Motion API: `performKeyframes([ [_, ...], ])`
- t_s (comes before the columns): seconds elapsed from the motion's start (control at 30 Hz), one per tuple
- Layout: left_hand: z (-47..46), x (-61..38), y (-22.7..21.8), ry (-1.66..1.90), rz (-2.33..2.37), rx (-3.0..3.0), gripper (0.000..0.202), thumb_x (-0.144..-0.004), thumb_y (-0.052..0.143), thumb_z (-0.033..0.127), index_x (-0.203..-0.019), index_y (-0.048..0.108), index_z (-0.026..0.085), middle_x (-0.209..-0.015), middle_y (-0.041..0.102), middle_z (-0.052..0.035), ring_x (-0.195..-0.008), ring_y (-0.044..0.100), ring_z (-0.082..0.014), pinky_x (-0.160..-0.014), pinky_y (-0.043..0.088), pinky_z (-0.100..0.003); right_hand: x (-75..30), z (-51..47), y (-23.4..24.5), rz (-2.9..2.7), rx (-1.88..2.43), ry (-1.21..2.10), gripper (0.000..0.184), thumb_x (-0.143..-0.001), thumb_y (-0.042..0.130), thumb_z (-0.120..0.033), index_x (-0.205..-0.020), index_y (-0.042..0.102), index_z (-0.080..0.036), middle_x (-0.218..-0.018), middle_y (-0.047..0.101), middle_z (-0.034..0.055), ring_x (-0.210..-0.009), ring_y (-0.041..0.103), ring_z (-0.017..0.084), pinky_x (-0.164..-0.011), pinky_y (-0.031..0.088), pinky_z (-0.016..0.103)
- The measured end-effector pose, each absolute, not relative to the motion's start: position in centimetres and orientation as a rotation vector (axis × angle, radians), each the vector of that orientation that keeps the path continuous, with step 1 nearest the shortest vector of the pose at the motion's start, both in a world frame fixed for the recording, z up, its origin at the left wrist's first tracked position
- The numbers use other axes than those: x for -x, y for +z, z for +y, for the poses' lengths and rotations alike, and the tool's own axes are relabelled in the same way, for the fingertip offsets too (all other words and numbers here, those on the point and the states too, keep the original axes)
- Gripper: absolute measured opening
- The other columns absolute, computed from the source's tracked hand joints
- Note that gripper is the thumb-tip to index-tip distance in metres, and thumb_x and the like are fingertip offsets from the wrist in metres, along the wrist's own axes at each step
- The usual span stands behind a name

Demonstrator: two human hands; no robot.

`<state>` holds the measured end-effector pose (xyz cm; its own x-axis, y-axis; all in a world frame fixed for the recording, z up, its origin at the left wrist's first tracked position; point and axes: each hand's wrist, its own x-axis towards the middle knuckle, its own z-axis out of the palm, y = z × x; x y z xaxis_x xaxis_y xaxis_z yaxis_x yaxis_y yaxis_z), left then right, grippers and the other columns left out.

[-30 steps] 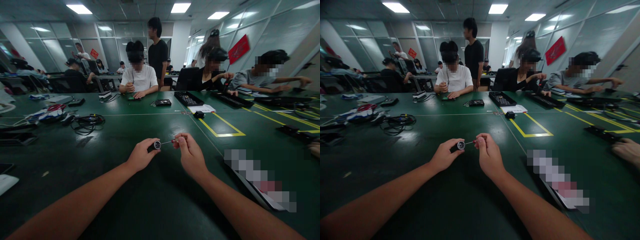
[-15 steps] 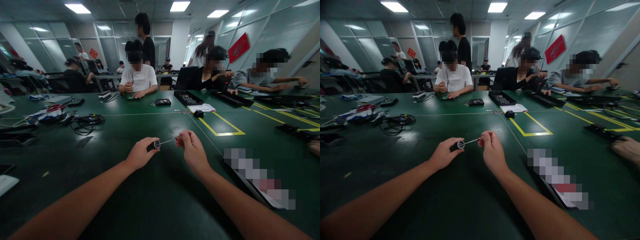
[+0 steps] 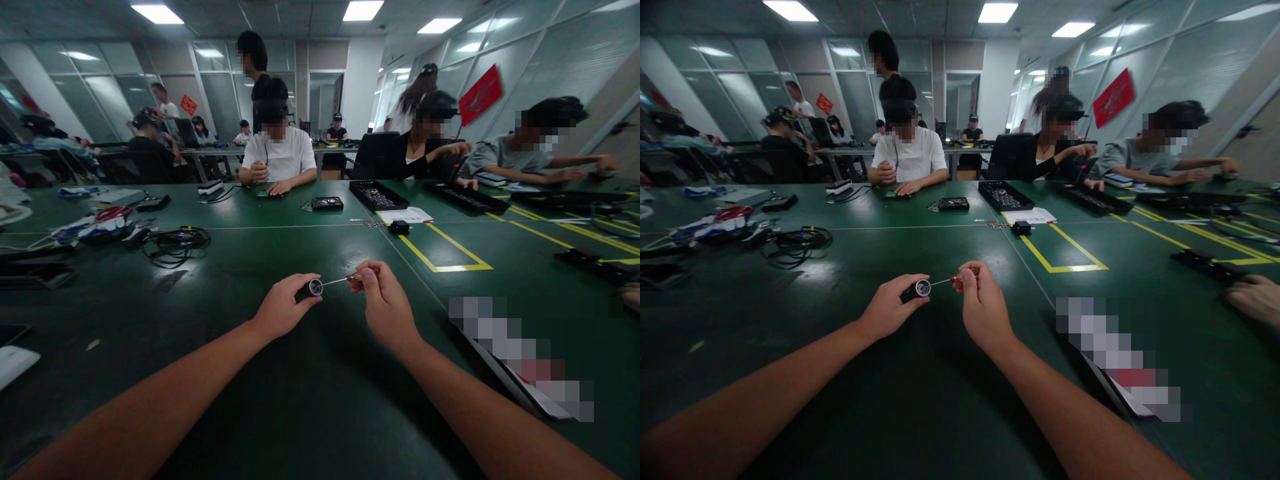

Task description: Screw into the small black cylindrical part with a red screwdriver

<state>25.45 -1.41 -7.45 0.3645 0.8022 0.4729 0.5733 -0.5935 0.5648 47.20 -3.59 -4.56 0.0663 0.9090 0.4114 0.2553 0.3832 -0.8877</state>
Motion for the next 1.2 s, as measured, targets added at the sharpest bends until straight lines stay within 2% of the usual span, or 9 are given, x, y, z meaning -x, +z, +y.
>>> performKeyframes([
  [0.13,-1.5,-25.5,-7.3,1.077,1.209,-2.318,0.039,-0.091,0.072,0.028,-0.129,0.066,0.022,-0.122,0.072,-0.0066,-0.114,0.068,-0.0245,-0.102,0.053,-0.044,-47.2,-3.7,-4.3,-1.476,1.142,0.649,0.026,-0.103,0.045,-0.045,-0.1,0.058,-0.023,-0.084,0.068,0.0035,-0.078,0.064,0.019,-0.074,0.05,0.036],
  [0.27,-1.5,-25.6,-7.3,1.097,1.203,-2.307,0.037,-0.089,0.074,0.023,-0.125,0.067,0.022,-0.12,0.073,-0.0068,-0.112,0.068,-0.0242,-0.102,0.053,-0.043,-47.3,-4.2,-3.9,-1.517,1.098,0.74,0.027,-0.102,0.048,-0.048,-0.099,0.06,-0.023,-0.07,0.061,-0.0018,-0.065,0.058,0.017,-0.064,0.046,0.031],
  [0.5,-1.3,-25.5,-7.6,1.122,1.162,-2.309,0.037,-0.088,0.075,0.024,-0.124,0.068,0.022,-0.119,0.074,-0.0067,-0.112,0.069,-0.0243,-0.101,0.053,-0.043,-46.9,-4.9,-3.4,-1.478,1.124,0.725,0.044,-0.1,0.048,-0.055,-0.085,0.07,-0.021,-0.058,0.054,-0.0021,-0.054,0.052,0.015,-0.053,0.039,0.029],
  [0.63,-1.4,-25.5,-7.5,1.133,1.174,-2.294,0.037,-0.088,0.074,0.023,-0.125,0.068,0.023,-0.119,0.073,-0.0065,-0.111,0.069,-0.0239,-0.101,0.053,-0.044,-46.7,-4.9,-3.4,-1.406,1.124,0.714,0.029,-0.095,0.058,-0.047,-0.101,0.068,-0.021,-0.075,0.066,0.0011,-0.065,0.059,0.017,-0.059,0.046,0.03],
  [0.73,-1.5,-25.5,-7.4,1.136,1.163,-2.29,0.036,-0.087,0.075,0.022,-0.123,0.069,0.022,-0.118,0.074,-0.0065,-0.11,0.069,-0.0237,-0.1,0.053,-0.043,-46.7,-4.8,-3.6,-1.392,1.096,0.756,0.024,-0.095,0.057,-0.043,-0.105,0.065,-0.022,-0.086,0.069,0.0029,-0.073,0.062,0.018,-0.065,0.049,0.032],
  [0.8,-1.5,-25.5,-7.4,1.132,1.155,-2.297,0.036,-0.087,0.075,0.023,-0.123,0.069,0.022,-0.117,0.074,-0.0064,-0.11,0.069,-0.0237,-0.1,0.053,-0.043,-46.7,-4.8,-3.7,-1.411,1.1,0.775,0.025,-0.097,0.054,-0.044,-0.103,0.065,-0.023,-0.083,0.067,0.0019,-0.071,0.06,0.018,-0.063,0.047,0.031],
  [0.97,-1.4,-25.4,-7.6,1.108,1.163,-2.321,0.037,-0.087,0.076,0.024,-0.123,0.069,0.023,-0.119,0.074,-0.0066,-0.112,0.068,-0.025,-0.102,0.052,-0.046,-46.8,-4.8,-3.7,-1.448,1.14,0.78,0.041,-0.101,0.045,-0.056,-0.092,0.068,-0.023,-0.069,0.06,-0.0001,-0.061,0.054,0.017,-0.058,0.042,0.031],
  [1.1,-1.3,-25.4,-7.5,1.136,1.176,-2.291,0.036,-0.087,0.075,0.022,-0.122,0.069,0.022,-0.119,0.074,-0.0067,-0.112,0.068,-0.0244,-0.101,0.052,-0.044,-46.8,-4.8,-3.6,-1.425,1.141,0.766,0.025,-0.096,0.055,-0.045,-0.105,0.065,-0.023,-0.082,0.068,0.002,-0.067,0.059,0.018,-0.061,0.045,0.032],
  [1.2,-1.4,-25.4,-7.4,1.129,1.187,-2.284,0.035,-0.087,0.075,0.021,-0.122,0.069,0.022,-0.118,0.074,-0.0063,-0.111,0.069,-0.0241,-0.1,0.053,-0.043,-46.8,-4.9,-3.6,-1.451,1.104,0.776,0.022,-0.096,0.054,-0.042,-0.103,0.063,-0.024,-0.082,0.066,0.0014,-0.069,0.059,0.019,-0.061,0.045,0.031],
])
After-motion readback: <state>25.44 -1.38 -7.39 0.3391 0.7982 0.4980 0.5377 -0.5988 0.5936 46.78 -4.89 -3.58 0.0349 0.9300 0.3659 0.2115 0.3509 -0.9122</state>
